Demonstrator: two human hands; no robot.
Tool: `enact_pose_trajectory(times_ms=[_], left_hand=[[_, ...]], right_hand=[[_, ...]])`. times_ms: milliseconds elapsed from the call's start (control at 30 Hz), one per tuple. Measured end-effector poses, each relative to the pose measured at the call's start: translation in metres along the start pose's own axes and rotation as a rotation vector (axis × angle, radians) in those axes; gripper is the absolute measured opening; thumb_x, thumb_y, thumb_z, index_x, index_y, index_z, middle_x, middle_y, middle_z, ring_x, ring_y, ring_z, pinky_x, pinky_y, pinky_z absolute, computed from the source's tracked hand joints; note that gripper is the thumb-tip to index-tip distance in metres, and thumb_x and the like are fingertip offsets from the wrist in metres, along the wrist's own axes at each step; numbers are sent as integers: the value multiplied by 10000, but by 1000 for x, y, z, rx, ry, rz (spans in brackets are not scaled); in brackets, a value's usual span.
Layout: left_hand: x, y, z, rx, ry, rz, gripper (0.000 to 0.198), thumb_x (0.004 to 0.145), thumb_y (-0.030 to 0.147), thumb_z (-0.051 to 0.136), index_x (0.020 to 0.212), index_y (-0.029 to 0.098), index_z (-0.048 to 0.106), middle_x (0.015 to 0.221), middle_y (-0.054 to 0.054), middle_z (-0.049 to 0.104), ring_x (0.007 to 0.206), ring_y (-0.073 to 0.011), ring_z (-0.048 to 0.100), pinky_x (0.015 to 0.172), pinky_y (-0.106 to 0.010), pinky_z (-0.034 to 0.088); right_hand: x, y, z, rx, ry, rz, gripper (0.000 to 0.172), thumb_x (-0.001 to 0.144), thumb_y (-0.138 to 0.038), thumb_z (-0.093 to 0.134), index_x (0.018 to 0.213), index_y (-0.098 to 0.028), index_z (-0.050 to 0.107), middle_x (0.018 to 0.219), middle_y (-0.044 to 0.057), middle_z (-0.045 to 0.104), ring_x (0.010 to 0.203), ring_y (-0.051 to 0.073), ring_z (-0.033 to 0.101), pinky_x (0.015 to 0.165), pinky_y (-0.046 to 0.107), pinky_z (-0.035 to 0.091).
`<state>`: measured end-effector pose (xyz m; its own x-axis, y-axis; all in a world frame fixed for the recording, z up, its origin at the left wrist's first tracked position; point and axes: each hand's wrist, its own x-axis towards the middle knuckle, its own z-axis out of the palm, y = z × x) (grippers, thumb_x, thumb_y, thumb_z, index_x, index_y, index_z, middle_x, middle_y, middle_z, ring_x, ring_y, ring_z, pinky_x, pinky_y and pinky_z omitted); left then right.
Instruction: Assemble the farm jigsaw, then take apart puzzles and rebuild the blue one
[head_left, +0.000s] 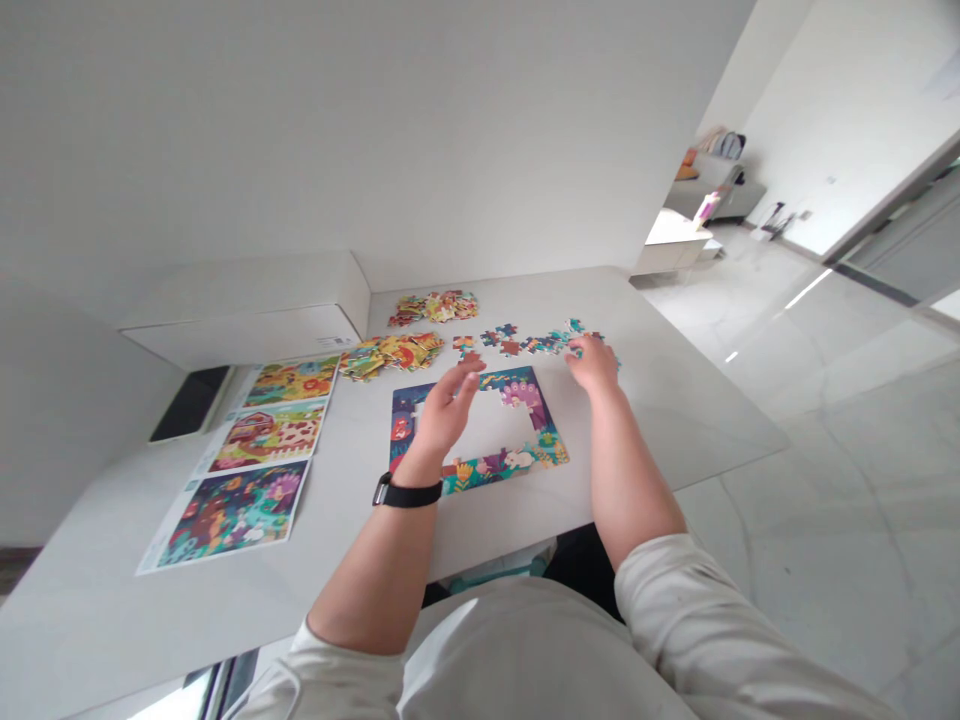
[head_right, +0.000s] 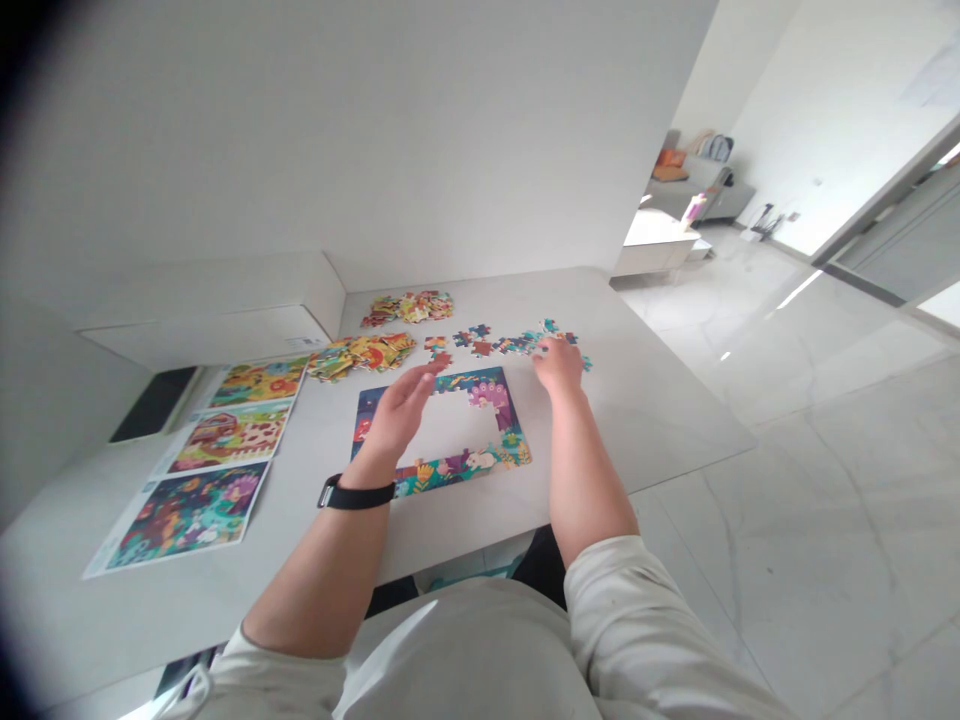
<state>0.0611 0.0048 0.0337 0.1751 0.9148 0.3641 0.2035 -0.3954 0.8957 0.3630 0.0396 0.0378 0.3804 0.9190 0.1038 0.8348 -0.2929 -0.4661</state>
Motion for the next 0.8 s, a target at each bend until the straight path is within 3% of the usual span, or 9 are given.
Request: enact_pose_trajectory(times_ms=[100, 200, 333, 567, 800], left_hand=[[4, 3, -15, -296, 169, -141, 454, 1018, 634, 601, 1124, 229, 778, 1260, -110, 791, 1222, -264, 726, 1083, -412, 557], [9, 2, -23, -505, 248, -235, 469, 978, 645, 621, 1084, 207, 751, 1208, -130, 796, 1148, -249, 752, 991, -385, 588], [14, -1, -28, -620, 269, -309, 495, 964, 676, 581, 1032, 205, 716, 1180, -137, 796, 1123, -252, 756, 943, -384, 605], [13, -1, -36, -654, 211, -298, 527, 967, 720, 549, 1005, 216, 698, 1148, -135, 786, 1121, -279, 756, 943, -432, 614], [12, 8, -33, -875, 256, -408, 438, 948, 650, 639, 979, 217, 703, 1038, -89, 787, 974, -220, 760, 830, -327, 588]], right_hand=[[5, 11, -6, -92, 41, 174, 379, 977, -285, 691, 1354, -279, 736, 1464, 152, 671, 1334, 376, 605, 1092, 544, 502], [6, 16, -6, -129, -6, 252, 458, 968, -303, 728, 1423, -292, 685, 1488, 169, 649, 1359, 394, 583, 1097, 578, 487], [7, 17, -2, -185, -30, 271, 490, 971, -347, 746, 1446, -263, 655, 1485, 190, 648, 1397, 410, 563, 1110, 587, 474], [12, 22, 3, -213, -42, 270, 520, 961, -371, 761, 1458, -258, 658, 1458, 204, 654, 1373, 413, 595, 1092, 576, 496], [14, 23, 2, -247, -59, 341, 442, 937, -486, 780, 1285, -215, 776, 1459, 238, 580, 1369, 422, 576, 1091, 580, 497]])
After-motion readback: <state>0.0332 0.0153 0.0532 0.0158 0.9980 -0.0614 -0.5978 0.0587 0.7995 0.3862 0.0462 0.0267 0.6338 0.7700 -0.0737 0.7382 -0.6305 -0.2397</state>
